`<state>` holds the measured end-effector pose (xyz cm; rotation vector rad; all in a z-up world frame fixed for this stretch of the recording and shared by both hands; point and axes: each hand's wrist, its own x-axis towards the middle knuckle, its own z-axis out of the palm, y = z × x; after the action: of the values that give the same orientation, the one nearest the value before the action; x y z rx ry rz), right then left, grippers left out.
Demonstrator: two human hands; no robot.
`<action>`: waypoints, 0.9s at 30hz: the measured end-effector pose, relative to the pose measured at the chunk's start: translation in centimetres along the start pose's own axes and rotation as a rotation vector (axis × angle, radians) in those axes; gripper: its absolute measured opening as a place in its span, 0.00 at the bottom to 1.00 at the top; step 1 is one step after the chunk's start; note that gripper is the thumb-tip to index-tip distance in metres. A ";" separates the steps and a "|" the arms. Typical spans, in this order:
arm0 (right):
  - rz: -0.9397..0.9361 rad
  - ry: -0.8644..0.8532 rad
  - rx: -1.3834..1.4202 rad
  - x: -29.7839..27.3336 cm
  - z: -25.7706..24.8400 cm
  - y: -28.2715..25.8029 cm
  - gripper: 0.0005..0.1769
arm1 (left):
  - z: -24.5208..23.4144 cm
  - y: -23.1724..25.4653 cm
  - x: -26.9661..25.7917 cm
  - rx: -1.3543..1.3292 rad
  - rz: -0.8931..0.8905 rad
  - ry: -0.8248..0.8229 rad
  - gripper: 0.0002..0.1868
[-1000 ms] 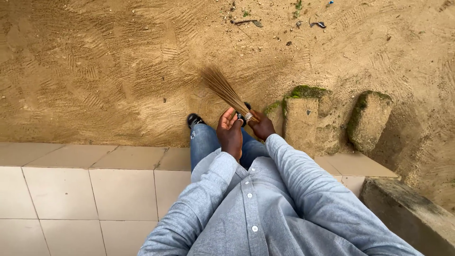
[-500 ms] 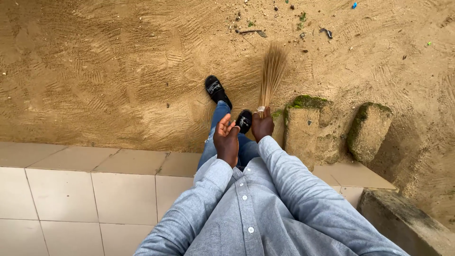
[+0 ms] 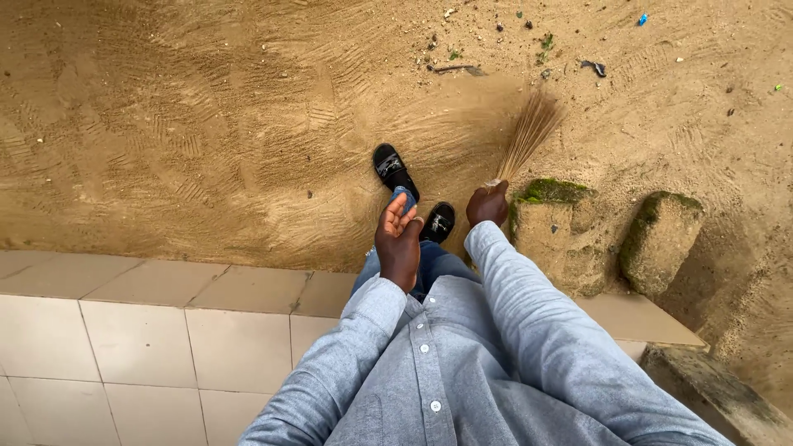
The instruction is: Sweeping sand and debris on an outdoor dirt path using a hand broom.
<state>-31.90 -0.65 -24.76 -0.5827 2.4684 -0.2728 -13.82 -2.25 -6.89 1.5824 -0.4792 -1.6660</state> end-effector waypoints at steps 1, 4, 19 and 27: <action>0.004 0.006 -0.003 -0.7 -0.6 -0.1 0.34 | 0.1 -0.1 0.4 -0.002 -0.005 -0.007 0.31; -0.001 0.040 0.038 -2.6 -1.7 -0.9 0.41 | 0.7 -0.2 1.6 -0.010 -0.001 0.005 0.32; -0.216 -0.250 -0.129 2.6 0.5 -1.5 0.33 | 0.6 4.8 1.8 0.091 -0.049 -0.051 0.32; -0.057 -0.244 0.009 -6.7 -1.8 -8.6 0.40 | 2.4 4.1 4.5 0.064 0.000 0.000 0.32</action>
<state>-25.00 -5.02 -17.27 -0.6434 2.2174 -0.2203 -14.65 -8.73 -6.61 1.6283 -0.5375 -1.6650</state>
